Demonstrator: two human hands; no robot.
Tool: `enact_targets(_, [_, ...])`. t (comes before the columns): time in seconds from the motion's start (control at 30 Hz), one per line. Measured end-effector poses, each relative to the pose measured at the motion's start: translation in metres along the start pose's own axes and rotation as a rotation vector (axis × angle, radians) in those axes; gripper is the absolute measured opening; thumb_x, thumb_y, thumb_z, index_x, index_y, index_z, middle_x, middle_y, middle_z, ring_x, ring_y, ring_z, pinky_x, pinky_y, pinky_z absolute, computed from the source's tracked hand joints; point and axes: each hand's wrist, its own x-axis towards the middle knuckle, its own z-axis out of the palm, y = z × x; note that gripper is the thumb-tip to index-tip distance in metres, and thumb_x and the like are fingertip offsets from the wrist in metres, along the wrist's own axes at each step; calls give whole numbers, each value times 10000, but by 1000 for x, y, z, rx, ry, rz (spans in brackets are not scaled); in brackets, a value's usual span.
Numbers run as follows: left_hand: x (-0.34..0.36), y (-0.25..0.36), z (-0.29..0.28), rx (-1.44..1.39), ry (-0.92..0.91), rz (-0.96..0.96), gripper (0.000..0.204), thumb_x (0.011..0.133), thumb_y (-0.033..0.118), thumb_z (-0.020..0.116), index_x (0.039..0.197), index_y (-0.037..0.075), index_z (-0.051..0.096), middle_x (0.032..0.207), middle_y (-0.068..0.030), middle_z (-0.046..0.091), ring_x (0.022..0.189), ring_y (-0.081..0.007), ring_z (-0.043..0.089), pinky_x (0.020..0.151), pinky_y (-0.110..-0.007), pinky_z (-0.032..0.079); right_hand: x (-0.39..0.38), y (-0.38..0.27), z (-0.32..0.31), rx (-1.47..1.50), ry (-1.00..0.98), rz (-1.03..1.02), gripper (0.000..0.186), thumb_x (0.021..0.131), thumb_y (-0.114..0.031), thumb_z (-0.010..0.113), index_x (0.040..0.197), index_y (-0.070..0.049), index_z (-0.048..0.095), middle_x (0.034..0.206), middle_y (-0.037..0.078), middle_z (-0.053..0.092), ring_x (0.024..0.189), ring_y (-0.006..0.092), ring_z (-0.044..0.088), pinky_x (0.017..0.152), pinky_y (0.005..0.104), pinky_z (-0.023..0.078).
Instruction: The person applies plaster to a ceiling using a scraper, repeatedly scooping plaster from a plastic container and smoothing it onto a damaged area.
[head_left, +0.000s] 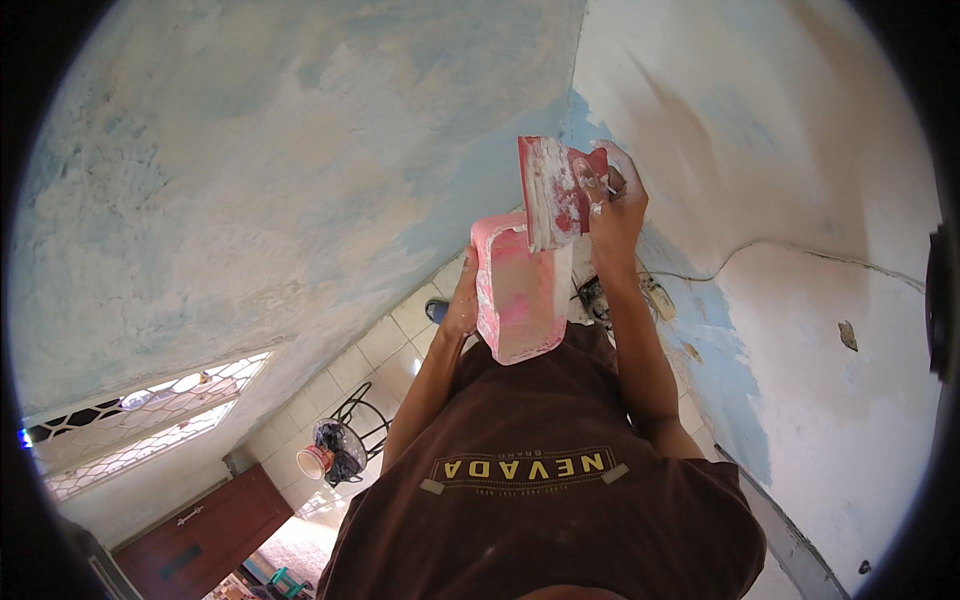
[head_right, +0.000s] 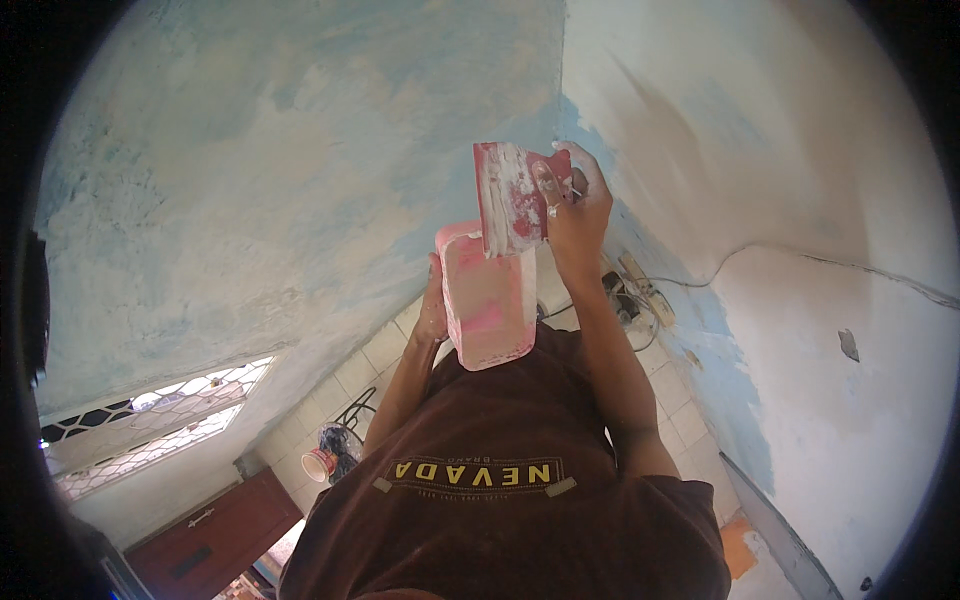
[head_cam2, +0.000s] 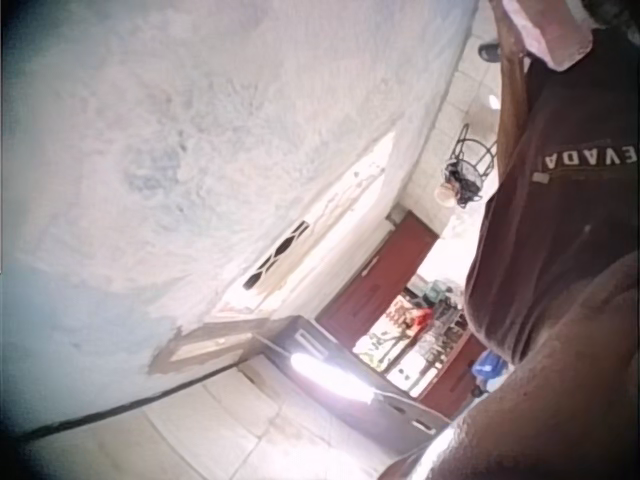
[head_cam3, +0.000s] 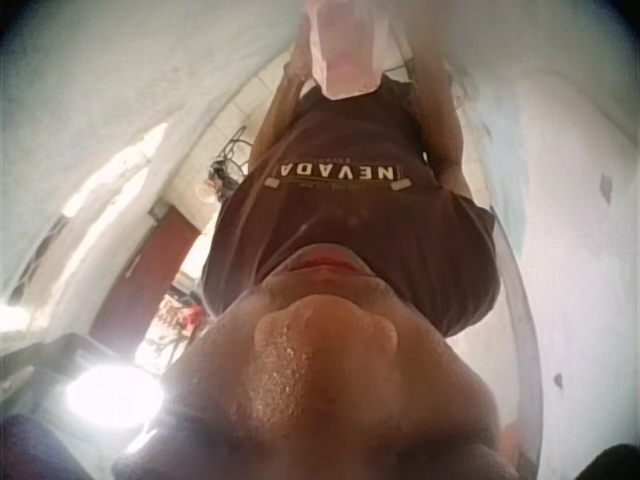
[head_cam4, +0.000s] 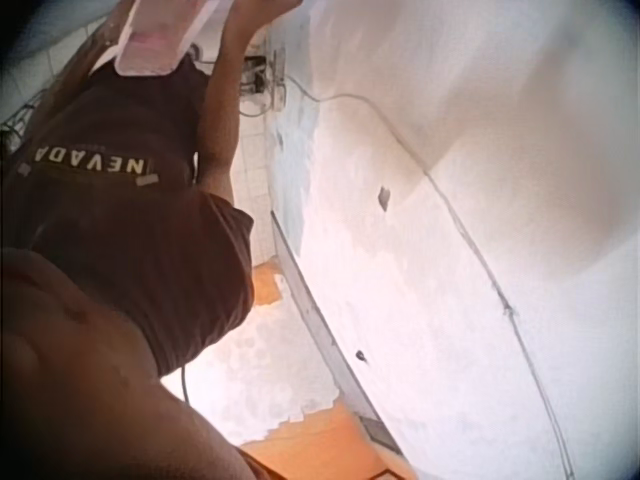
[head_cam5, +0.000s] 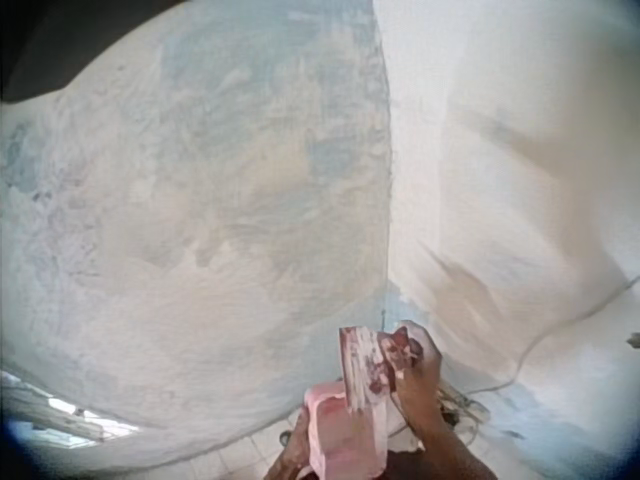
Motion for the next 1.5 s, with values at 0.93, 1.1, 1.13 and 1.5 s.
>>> enact_targets(0.93, [-6,28,-17,-215,109,257,752,1033,661,327,1496,78,427,1390,-108,567,1242,-250,572,1060,-408,480,-59,-14,-42,320,-619,22,298,683,36,669,929,-43,817,1456,226,520,1326,313,508,1083,411,403])
enact_targets(1.1, [-5,41,21,-42,140,349,726,1042,642,330,1495,83,428,1385,-94,566,1231,-239,573,1068,-389,469,-68,-9,-39,222,-476,-59,315,698,81,647,958,-12,798,1404,221,562,1261,279,564,1046,390,451])
enact_targets(1.13, [-6,39,18,-42,150,359,729,1041,646,329,1496,85,428,1387,-96,565,1231,-243,574,1064,-397,472,-68,-9,-38,243,-458,-72,300,708,71,661,972,5,790,1394,220,568,1250,274,572,1039,388,461])
enact_targets(1.5, [-21,38,14,-167,105,272,806,1018,698,289,1500,65,416,1400,-131,565,1258,-283,580,1047,-466,503,-69,13,-37,543,-421,136,429,947,-89,673,1338,43,552,1104,67,626,1009,152,592,907,293,481])
